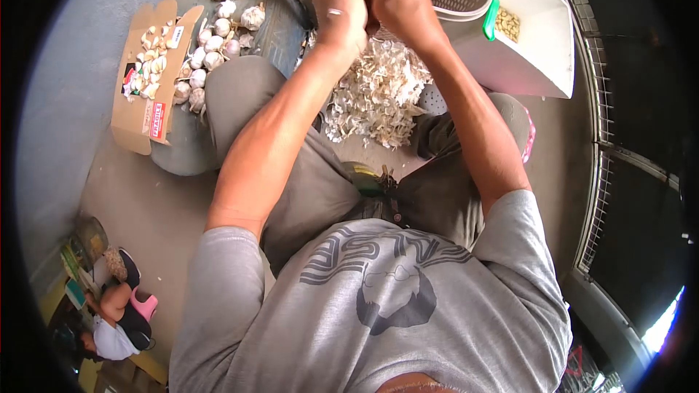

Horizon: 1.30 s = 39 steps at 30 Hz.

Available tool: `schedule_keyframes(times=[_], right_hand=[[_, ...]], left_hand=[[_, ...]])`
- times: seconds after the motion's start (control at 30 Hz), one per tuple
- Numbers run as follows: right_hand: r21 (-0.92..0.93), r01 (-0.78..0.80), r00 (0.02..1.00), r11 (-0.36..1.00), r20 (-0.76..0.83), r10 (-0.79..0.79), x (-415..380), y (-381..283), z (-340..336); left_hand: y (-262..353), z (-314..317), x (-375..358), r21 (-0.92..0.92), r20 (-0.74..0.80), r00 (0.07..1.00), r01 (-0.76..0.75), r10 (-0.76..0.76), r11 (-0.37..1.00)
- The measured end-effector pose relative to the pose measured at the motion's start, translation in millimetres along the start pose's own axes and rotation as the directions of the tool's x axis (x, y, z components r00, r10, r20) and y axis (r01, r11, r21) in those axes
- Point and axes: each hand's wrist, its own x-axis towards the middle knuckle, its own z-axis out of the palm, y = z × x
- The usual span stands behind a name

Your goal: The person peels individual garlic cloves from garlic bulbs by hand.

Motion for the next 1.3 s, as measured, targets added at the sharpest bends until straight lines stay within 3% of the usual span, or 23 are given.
schedule_keyframes(times=[0.03,0.07,0.13,0.17,0.2,0.23,0.27,0.33,0.43,0.47,0.53,0.57,0.7,0.8,0.9,1.03,1.13,1.17,1.2,1.3], right_hand=[[-0.028,-0.191,0.973,0.981,0.130,0.193,1,-18,-13],[-0.001,-0.191,0.963,0.982,0.192,0.187,-9,-19,-7],[0.044,-0.152,0.942,0.987,0.310,0.131,-29,-9,14],[0.035,-0.186,0.910,0.982,0.383,0.159,-37,-14,18],[-0.034,-0.332,0.771,0.943,0.565,0.293,-42,-12,18],[0.113,-0.296,0.793,0.948,0.583,0.178,-52,-6,21],[0.024,-0.284,0.640,0.958,0.749,0.171,-41,-25,0],[-0.121,-0.132,0.617,0.984,0.767,0.177,-46,-16,-17],[-0.101,-0.070,0.688,0.992,0.716,0.121,-28,-8,-50],[-0.184,-0.218,0.691,0.958,0.665,0.285,-21,-11,-62],[-0.039,-0.599,0.698,0.800,0.465,0.545,-10,-14,-71],[0.109,-0.582,0.759,0.806,0.427,0.490,-6,-16,-77],[0.083,-0.515,0.811,0.853,0.371,0.453,-5,-40,-75],[0.070,-0.517,0.816,0.853,0.342,0.466,-8,-43,-67],[0.068,-0.506,0.820,0.860,0.347,0.455,-3,-42,-75],[0.143,-0.498,0.844,0.855,0.308,0.440,-2,-28,-83],[0.188,-0.482,0.858,0.856,0.298,0.418,0,-31,-79],[0.105,-0.509,0.831,0.854,0.318,0.456,-1,-35,-80],[0.121,-0.432,0.871,0.894,0.313,0.378,-3,-35,-76],[0.126,-0.526,0.804,0.841,0.397,0.443,-3,-35,-80]], left_hand=[[43,8,-19,0.054,-0.003,0.983,0.185,-0.185,0.981],[19,-25,21,-0.174,0.399,0.915,0.138,-0.058,0.975],[61,8,0,-0.115,0.119,0.988,0.112,-0.098,0.987],[60,3,2,-0.095,0.161,0.972,0.188,-0.171,0.978],[56,-4,5,-0.080,0.194,0.952,0.257,-0.238,0.963],[57,-5,4,-0.026,0.237,0.937,0.268,-0.255,0.963],[60,-6,2,0.026,0.265,0.921,0.290,-0.286,0.957],[56,-5,-2,0.133,0.339,0.912,0.196,-0.231,0.972],[47,-3,-6,0.204,0.449,0.882,0.056,-0.144,0.977],[44,0,-7,0.227,0.484,0.871,-0.028,-0.087,0.974],[42,4,-8,0.256,0.468,0.875,-0.001,-0.123,0.967],[40,5,-9,0.272,0.457,0.878,0.012,-0.140,0.962],[34,3,-11,0.336,0.417,0.895,0.012,-0.160,0.942],[27,7,-14,0.352,0.492,0.870,-0.161,-0.035,0.922],[32,10,-21,0.346,0.489,0.864,-0.067,-0.119,0.936],[33,10,-19,0.390,0.505,0.850,-0.073,-0.147,0.918],[31,7,-19,0.330,0.498,0.843,0.032,-0.203,0.943],[30,6,-19,0.301,0.495,0.852,0.016,-0.170,0.953],[31,6,-19,0.303,0.496,0.852,0.013,-0.169,0.953],[34,7,-22,0.333,0.489,0.851,0.018,-0.189,0.943]])
